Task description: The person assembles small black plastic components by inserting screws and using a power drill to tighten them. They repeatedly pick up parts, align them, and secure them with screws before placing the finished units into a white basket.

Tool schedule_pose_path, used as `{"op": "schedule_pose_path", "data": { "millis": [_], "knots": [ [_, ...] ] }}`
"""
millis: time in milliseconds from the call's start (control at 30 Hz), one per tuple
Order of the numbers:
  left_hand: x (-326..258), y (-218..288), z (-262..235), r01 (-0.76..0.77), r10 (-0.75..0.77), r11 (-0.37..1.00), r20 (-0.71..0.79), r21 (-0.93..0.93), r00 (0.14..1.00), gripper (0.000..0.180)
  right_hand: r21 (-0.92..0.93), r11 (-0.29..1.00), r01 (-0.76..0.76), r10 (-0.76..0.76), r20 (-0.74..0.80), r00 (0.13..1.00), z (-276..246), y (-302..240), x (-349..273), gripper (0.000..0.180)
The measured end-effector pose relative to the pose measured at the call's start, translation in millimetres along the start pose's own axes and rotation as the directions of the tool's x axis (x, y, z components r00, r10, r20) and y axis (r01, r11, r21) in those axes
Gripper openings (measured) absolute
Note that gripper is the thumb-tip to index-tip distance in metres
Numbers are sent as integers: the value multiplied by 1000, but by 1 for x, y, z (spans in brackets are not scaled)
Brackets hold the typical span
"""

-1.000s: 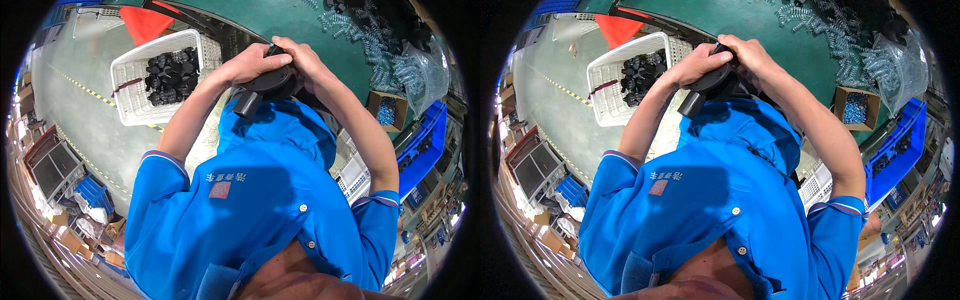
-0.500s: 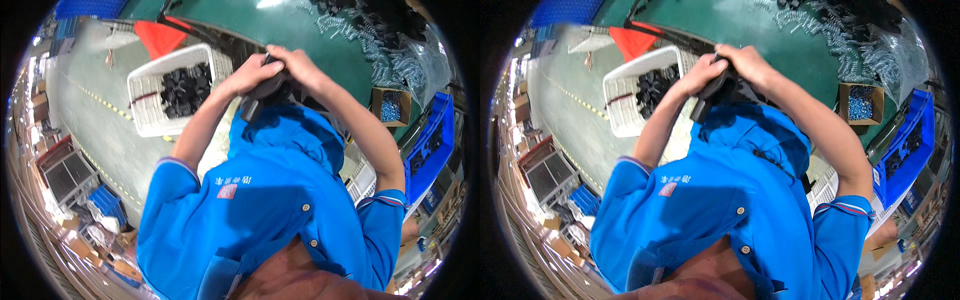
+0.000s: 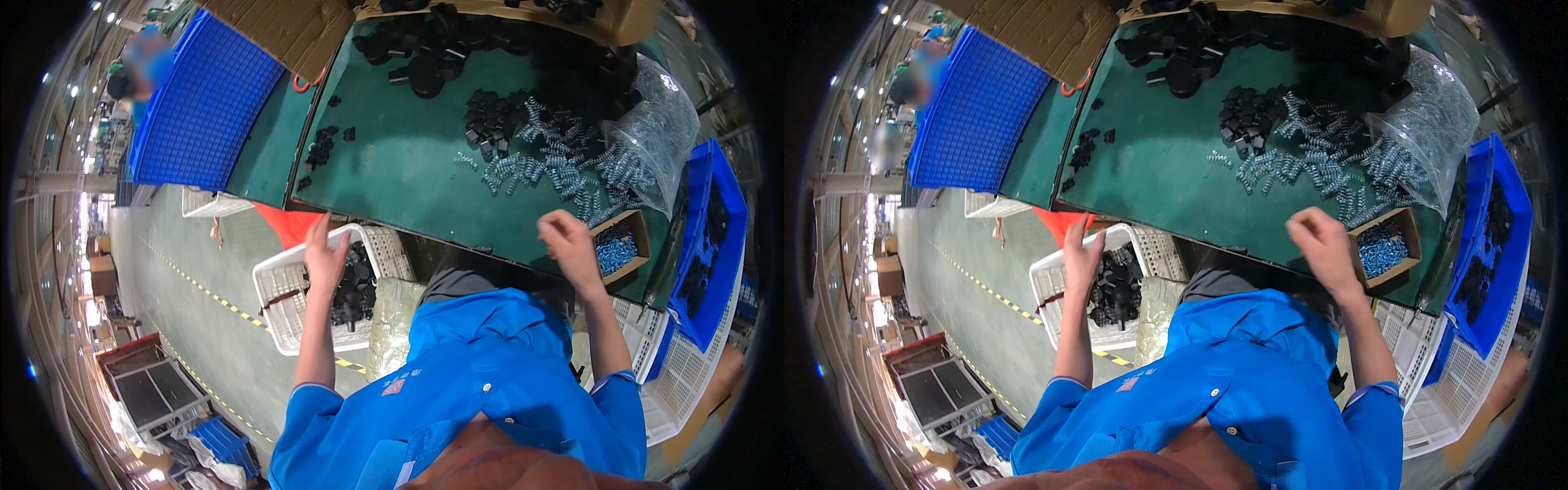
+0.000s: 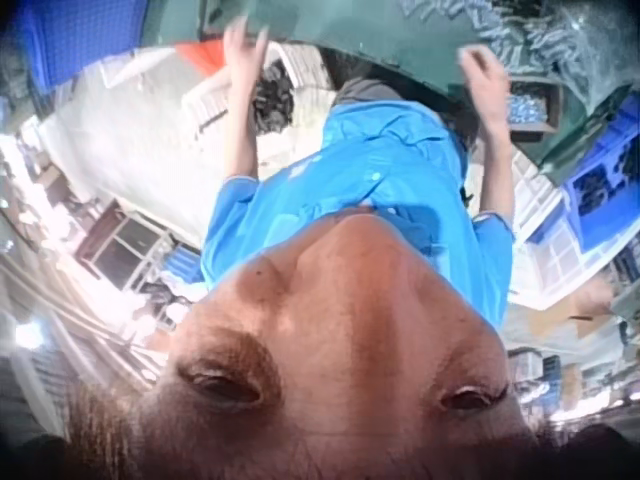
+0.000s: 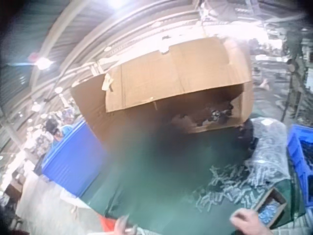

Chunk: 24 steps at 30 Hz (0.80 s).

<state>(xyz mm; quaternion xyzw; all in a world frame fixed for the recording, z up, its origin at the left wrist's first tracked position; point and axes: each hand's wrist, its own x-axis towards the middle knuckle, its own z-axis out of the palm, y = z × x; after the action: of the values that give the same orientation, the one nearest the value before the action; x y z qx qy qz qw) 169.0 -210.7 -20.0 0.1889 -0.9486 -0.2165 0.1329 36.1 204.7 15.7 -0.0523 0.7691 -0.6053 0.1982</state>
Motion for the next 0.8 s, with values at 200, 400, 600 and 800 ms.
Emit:
{"op": "schedule_pose_path", "data": {
  "millis": [200, 400, 600, 800],
  "knots": [
    [213, 127, 91, -429, 427, 896, -47, -113, 903, 47, 36, 999, 16, -1, -367, 930, -53, 8, -25, 12],
    [297, 147, 177, -398, 292, 800, 288, 450, 912, 73, 85, 996, -8, 61, -649, 759, -95, 28, -86, 12],
    [316, 126, 152, -647, 554, 584, 341, 491, 759, 49, -22, 990, -143, 55, -856, 514, -145, 73, -138, 16],
    [195, 200, 37, -393, 439, 874, 114, -286, 891, 44, -217, 964, -152, -80, -785, 614, -173, 63, -108, 17]
  ]
}}
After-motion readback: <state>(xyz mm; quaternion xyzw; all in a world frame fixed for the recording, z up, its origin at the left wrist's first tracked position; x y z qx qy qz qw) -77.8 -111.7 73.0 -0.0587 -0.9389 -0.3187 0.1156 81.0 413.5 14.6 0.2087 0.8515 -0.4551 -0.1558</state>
